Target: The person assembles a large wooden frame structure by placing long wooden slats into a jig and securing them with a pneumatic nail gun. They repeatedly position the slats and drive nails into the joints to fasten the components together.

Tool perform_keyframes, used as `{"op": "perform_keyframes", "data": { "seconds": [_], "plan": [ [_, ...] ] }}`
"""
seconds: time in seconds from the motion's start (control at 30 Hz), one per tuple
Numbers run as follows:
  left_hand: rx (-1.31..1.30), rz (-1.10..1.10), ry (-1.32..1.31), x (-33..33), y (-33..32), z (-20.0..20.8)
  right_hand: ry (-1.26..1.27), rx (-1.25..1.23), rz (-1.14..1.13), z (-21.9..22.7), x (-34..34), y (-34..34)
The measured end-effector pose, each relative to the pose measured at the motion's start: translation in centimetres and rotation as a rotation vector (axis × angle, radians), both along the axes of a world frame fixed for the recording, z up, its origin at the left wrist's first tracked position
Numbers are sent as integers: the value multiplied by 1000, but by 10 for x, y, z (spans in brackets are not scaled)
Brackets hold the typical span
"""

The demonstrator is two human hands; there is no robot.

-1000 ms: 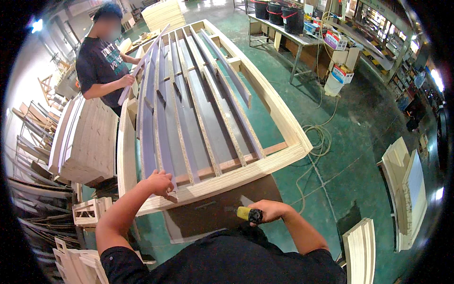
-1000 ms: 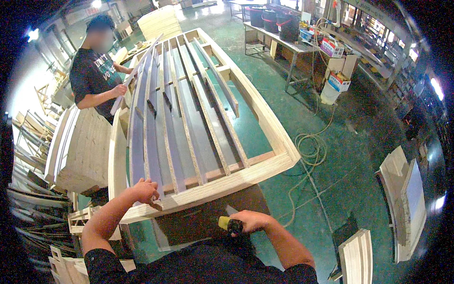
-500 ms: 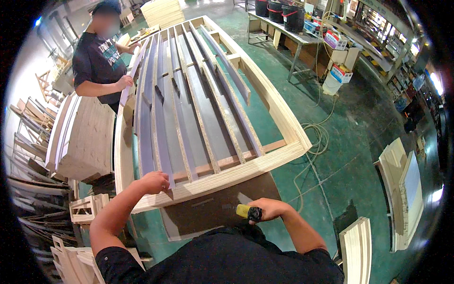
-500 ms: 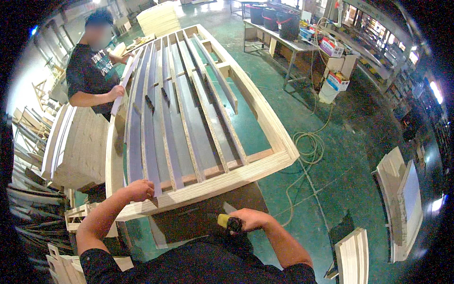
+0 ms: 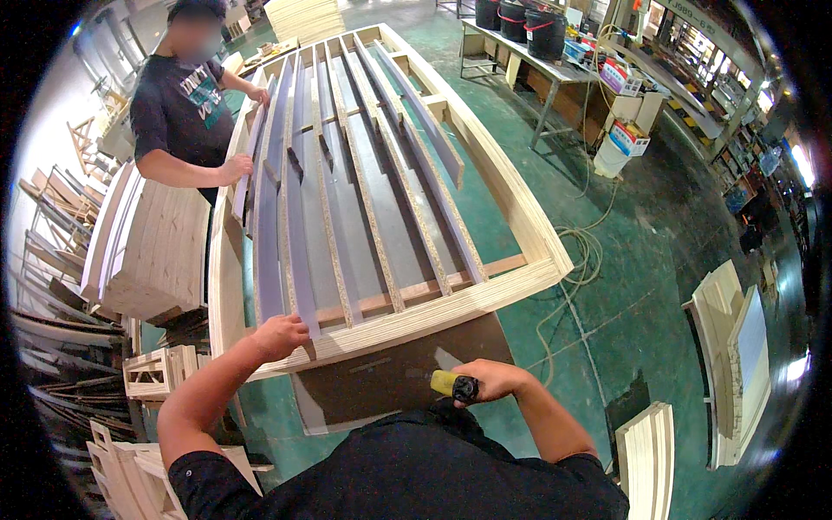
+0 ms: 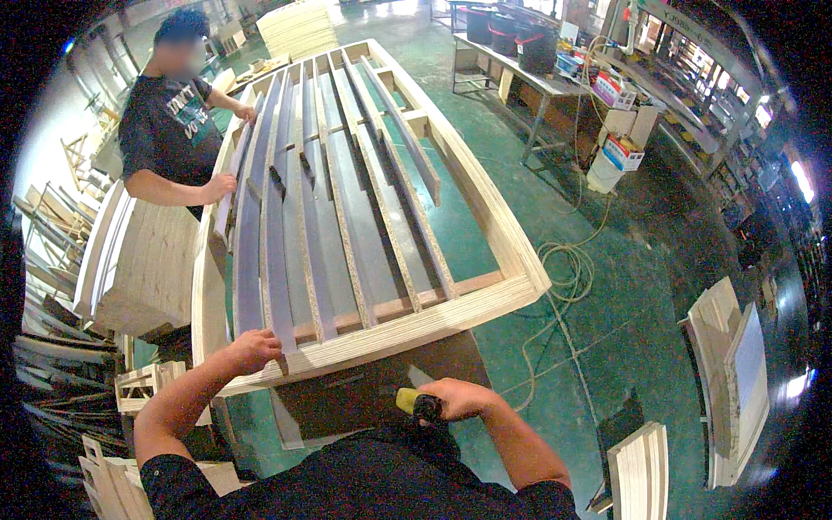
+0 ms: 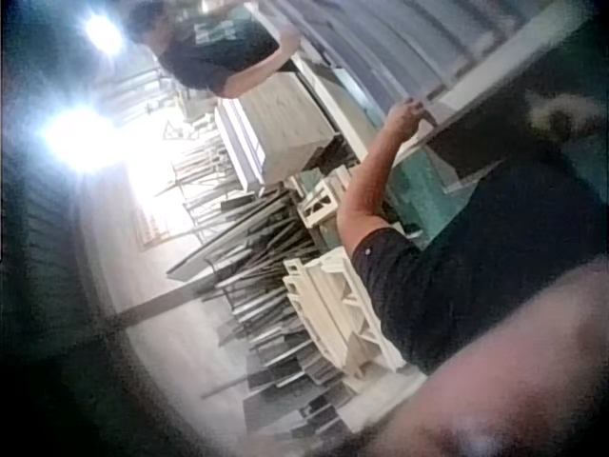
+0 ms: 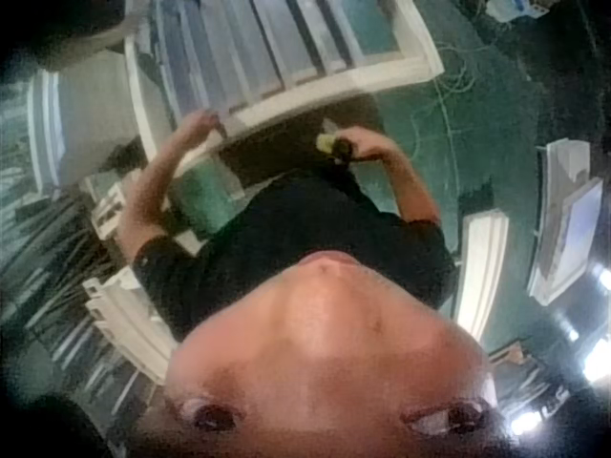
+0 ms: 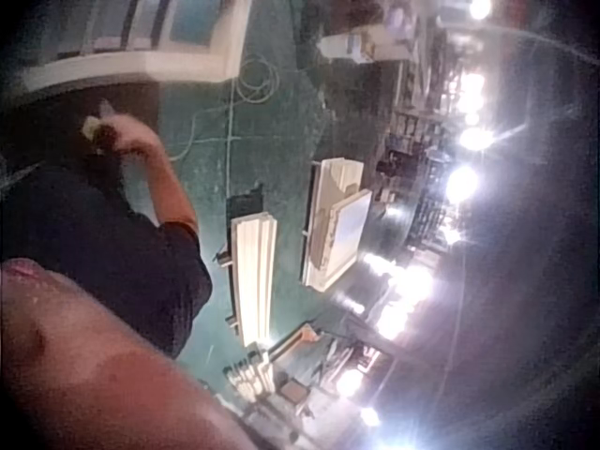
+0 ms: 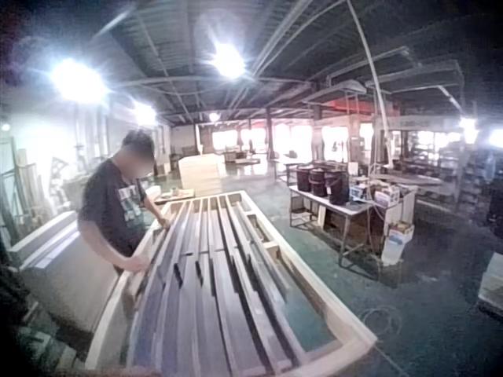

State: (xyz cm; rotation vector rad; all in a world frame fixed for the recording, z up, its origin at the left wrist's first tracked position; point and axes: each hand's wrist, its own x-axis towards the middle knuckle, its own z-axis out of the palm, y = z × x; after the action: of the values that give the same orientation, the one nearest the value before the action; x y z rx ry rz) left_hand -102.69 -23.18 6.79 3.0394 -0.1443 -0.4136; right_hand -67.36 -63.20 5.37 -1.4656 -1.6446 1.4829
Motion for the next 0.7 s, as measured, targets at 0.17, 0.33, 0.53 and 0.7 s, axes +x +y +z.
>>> {"op": "perform_keyframes", "data": {
  "seconds": [0.17, 0.33, 0.53, 0.7],
  "plan": [
    [254, 63, 142, 23, -19, 29, -44, 13, 16, 5, -1, -3],
    [83, 126, 257, 7, 0, 28, -13, 60, 16, -6, -1, -1],
    [110, 115, 175, 16, -12, 24, 26, 15, 24, -11, 0, -10],
    [72, 76, 156, 10, 1, 11, 52, 21, 9, 4, 3, -19]
  ]
}}
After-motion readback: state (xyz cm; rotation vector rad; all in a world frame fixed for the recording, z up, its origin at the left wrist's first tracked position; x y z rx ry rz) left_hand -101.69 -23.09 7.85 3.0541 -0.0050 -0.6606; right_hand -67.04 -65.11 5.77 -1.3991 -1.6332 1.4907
